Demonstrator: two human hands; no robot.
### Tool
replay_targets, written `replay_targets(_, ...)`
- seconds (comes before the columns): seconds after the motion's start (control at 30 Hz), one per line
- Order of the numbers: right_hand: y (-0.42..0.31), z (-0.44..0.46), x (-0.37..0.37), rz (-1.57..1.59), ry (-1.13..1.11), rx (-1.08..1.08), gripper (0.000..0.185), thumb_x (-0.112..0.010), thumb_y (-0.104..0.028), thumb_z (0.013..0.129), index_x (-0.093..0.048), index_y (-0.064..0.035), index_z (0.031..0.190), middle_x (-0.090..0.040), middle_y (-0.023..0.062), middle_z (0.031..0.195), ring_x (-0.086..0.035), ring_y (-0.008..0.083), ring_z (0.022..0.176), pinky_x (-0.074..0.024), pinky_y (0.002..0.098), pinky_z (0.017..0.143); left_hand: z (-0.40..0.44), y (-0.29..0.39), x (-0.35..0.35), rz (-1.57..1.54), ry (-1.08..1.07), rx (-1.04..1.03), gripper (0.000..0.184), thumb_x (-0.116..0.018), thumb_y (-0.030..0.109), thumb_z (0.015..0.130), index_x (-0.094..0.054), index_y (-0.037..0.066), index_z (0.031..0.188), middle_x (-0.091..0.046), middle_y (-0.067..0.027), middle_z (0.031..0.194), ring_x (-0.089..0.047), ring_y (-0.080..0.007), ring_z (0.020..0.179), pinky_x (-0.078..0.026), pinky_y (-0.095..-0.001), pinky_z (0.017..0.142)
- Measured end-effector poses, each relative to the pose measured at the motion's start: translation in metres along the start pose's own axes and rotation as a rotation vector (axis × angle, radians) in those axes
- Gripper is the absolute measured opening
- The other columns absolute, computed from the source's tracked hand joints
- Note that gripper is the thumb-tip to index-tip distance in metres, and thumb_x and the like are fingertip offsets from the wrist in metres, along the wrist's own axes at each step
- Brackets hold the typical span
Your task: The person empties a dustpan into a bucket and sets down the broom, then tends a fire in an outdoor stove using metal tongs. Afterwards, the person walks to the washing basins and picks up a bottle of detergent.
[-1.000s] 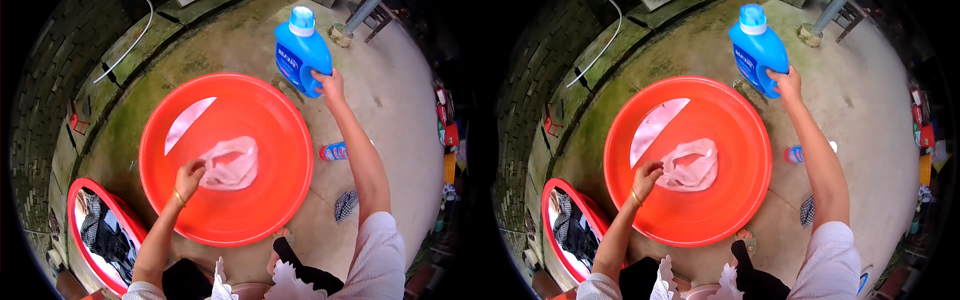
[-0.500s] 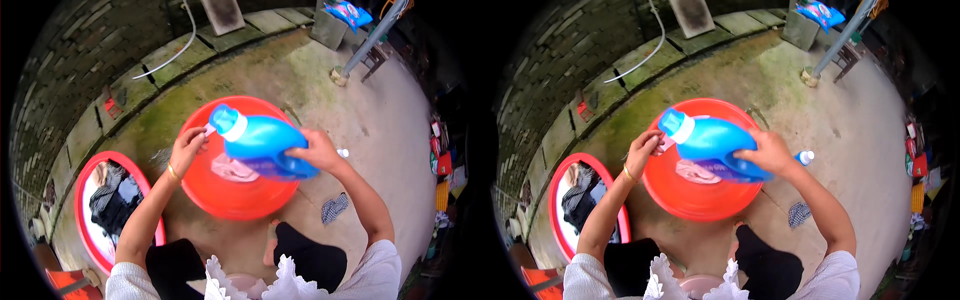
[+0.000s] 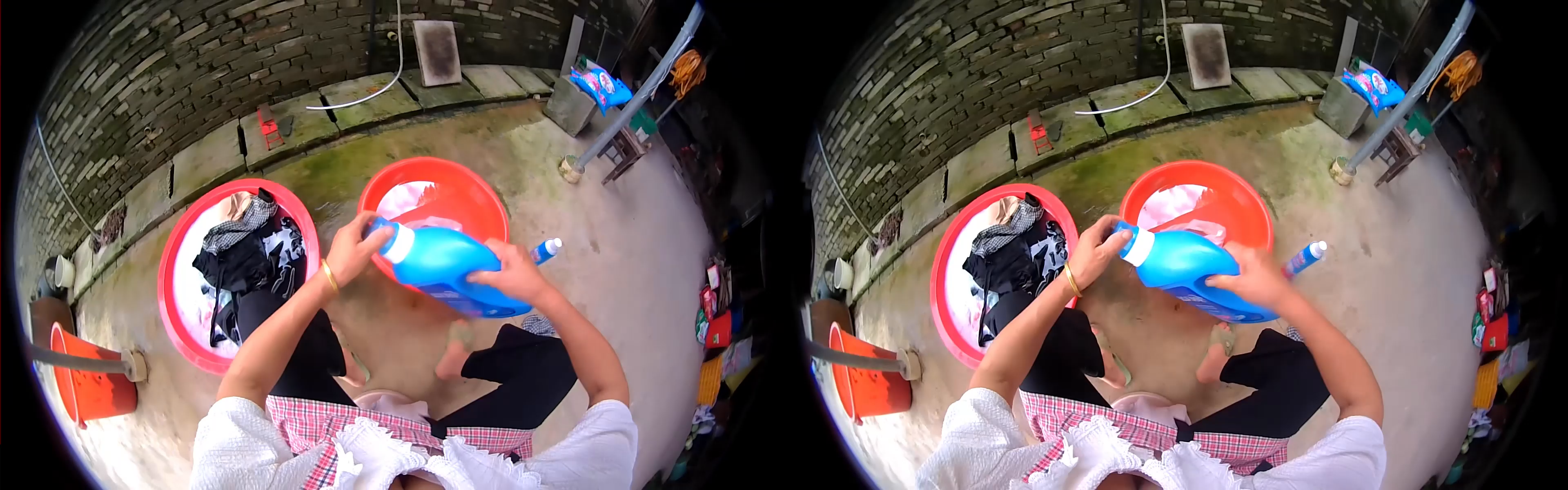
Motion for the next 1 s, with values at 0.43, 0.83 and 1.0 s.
replay_targets(0.43,-0.058,-0.054,-0.049,-0.639,0.389,0.394,0.039,-0.070,-0.030,0.066,-0.052,-0.0022,0.086,-0.058,0.0162,0.066,-0.059,0.0320,0.060,-0.0467,0.0387,0.054,-0.026,0.023,0.026,0.130,0.170,0.300,0.062,-0.053,0.055,0.073,-0.063,-0.006,0.078,-0.062,-0.0208,0.076,-0.060,-0.0249,0.078,-0.044,-0.0333,0.071)
replay_targets(0.83,-0.039,-0.019,-0.046,-0.109,0.316,0.216,0.035,-0.072,-0.028,0.066,-0.057,-0.0053,0.088,-0.061,0.0147,0.070,-0.060,0.0294,0.063,-0.0481,0.0346,0.058,-0.016,0.049,0.059,0.067,-0.035,-0.130,0.048,-0.055,0.043,0.079,-0.060,-0.004,0.090,-0.059,-0.0105,0.074,-0.057,-0.0167,0.067,-0.046,-0.0274,0.060)
replay_targets(1.0,-0.059,0.012,-0.071,-0.428,0.317,0.228,0.034,-0.071,-0.027,0.068,-0.059,-0.0051,0.091,-0.064,0.0118,0.077,-0.064,0.0231,0.070,-0.0484,0.0315,0.061,-0.003,0.025,0.088,0.375,0.182,0.206,0.059,-0.055,0.051,0.074,-0.063,-0.007,0.080,-0.061,-0.0165,0.070,-0.060,-0.0217,0.064,-0.047,-0.0311,0.059)
Point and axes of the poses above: each hand's wrist, its own z-axis towards the middle knuckle, its own x-axis out of the back of the hand, y = z × x, the point moved 3 cm from there along z, towards the middle knuckle
